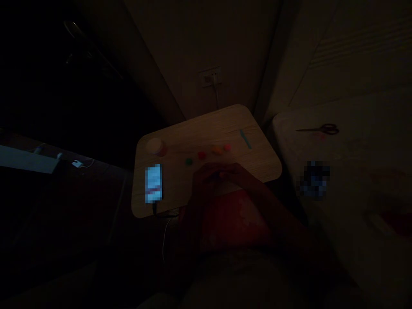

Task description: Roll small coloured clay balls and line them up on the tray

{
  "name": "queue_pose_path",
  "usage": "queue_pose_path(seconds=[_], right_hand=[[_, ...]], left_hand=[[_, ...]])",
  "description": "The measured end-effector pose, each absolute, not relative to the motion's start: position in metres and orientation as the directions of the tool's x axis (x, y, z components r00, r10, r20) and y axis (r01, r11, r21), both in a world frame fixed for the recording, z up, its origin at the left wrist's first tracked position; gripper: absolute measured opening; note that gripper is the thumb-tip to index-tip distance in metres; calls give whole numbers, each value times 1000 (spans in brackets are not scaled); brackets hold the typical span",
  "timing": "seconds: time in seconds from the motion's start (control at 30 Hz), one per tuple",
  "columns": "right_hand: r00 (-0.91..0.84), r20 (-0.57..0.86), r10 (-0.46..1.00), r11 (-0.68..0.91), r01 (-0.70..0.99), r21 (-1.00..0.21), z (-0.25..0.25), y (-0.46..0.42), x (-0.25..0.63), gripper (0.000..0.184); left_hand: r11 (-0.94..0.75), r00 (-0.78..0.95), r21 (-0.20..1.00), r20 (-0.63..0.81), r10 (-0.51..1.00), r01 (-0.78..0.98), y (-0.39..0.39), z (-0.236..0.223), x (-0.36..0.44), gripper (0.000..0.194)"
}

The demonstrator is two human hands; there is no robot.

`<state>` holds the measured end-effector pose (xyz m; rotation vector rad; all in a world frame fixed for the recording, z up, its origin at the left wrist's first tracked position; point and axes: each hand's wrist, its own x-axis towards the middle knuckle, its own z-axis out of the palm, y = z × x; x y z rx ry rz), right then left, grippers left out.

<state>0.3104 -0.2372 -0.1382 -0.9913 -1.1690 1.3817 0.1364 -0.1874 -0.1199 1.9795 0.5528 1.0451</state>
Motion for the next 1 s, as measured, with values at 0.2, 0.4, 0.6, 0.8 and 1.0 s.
queue_pose_path(seconds=[0.2,0.4,0.6,0.8,1.0], right_hand=[[-158,35,987,6,-180,-984,-139,-235,314,46],[-144,42,989,25,-115,-993,-136,-235,308,39],[-111,61,992,43,-162,-986,-133,-232,306,35],[-92,61,994,37,-241,-970,-132,-230,310,37],[-9,91,996,89,-156,-984,-133,-232,308,38]], left_hand=[[-569,524,818,451,723,81,-191,-119,135,24],[-669,517,714,501,694,207,-193,-126,135,33],[-704,589,688,500,635,174,-195,-123,142,30],[-639,529,760,497,688,118,-192,-122,142,32],[-628,581,774,478,659,76,-188,-124,140,39]])
